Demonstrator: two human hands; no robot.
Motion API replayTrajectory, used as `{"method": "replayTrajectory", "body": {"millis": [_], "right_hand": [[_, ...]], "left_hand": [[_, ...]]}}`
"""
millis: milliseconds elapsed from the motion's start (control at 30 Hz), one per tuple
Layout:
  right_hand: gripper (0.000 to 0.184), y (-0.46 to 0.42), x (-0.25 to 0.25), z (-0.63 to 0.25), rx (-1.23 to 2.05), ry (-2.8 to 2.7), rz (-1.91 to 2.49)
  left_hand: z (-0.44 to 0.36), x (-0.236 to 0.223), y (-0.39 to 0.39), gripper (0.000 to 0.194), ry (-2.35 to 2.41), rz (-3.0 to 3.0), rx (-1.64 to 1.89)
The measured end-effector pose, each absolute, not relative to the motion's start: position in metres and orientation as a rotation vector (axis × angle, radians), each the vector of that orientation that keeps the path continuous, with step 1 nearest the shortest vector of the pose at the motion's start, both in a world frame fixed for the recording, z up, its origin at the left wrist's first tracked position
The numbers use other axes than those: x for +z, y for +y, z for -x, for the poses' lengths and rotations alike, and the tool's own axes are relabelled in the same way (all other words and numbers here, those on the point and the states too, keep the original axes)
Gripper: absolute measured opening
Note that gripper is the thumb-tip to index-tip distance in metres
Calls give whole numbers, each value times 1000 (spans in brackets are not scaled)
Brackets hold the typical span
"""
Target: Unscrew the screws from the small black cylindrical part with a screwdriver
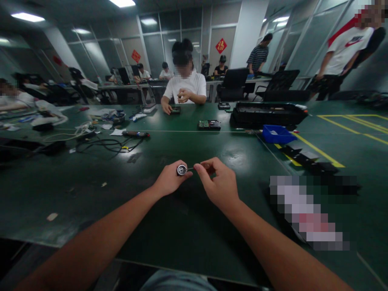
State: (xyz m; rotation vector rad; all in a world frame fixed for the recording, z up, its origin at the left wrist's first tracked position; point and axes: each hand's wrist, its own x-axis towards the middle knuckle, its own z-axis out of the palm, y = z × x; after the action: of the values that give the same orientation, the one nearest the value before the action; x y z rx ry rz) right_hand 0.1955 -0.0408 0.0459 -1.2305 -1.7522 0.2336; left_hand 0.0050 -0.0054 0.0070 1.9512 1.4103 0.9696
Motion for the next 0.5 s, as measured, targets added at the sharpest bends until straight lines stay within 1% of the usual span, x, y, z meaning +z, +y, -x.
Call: {"method": "replayTrajectory", "body": {"millis": [100,200,267,367,500], "right_hand": [[37,-41,47,-196,137,-1778,1278],[40,-41,46,-197,109,-1795,1265],[37,-41,45,-197,118,-1819,1243],[19,-42,45,-197,219,-1893,1185],[21,-44,48,-196,304,-2035,1037]], "left_hand": [[-5,7,-6,22,1399,-1975,958],[-4,6,-6,22,1402,-1999,947],[-4,4,-5,22,1412,-2014,931],[-4,2,-4,22,1411,-2035,921],[-3,1,-3,20,1377,-2063,917]]}}
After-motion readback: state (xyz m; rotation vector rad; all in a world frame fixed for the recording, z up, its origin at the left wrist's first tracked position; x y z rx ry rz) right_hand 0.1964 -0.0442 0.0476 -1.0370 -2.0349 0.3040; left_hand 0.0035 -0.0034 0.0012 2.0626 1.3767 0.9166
